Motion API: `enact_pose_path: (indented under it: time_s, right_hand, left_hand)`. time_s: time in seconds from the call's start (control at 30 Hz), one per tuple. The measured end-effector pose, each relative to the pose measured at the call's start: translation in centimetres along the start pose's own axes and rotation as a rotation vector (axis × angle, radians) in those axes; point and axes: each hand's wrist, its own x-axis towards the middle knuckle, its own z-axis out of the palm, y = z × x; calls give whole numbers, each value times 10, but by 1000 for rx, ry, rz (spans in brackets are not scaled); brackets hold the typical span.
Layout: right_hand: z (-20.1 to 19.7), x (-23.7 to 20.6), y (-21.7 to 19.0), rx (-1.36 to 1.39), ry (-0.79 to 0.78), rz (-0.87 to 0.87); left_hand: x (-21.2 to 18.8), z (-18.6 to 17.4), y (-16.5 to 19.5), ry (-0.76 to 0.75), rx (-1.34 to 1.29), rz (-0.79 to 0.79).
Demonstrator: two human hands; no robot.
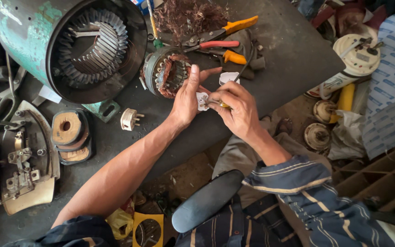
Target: The person uses a screwdriver to adjust a small white electrical component, then uses pliers to remove copper windings from a motor stator. The person manipulates the components with both hands and uses tools to perform the repair.
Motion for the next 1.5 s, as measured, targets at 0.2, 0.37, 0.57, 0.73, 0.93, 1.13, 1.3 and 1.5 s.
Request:
enact_pose_path:
  time_s: [0.2,0.37,0.57,0.73,0.93,1.13,1.3,1.5]
  right_hand:
    - [-2,-3,6,-77,-146,-112]
    - [-4,-1,6,-101,-344,-86]
    - [-1,3,-13,-209,-439,-49]
    - [-5,53,-59,-217,-386,-74]
    - [6,58,-74,-72,-237,-62]
    - [8,56,-67,-32,-243,-79]
    - [7,61,-71,-59,-235,-135]
    - [3,53,-68,-6,-215,-92]
  left_hand:
    - [-8,-2,-20,-32,-54,-1]
    - [-17,-3,-42,-29,-70,-22]
    - [-35,-10,-42,-40,-73,-56]
    - [-36,-45,19,-47,-45,-35]
    - [-45,-57,52,-46,-28,-37]
    - [-45,-58,49,-47,-44,6]
    - [-43,-57,47,-39,-31,5]
    - [-50,-56,48,-40,-121,-88]
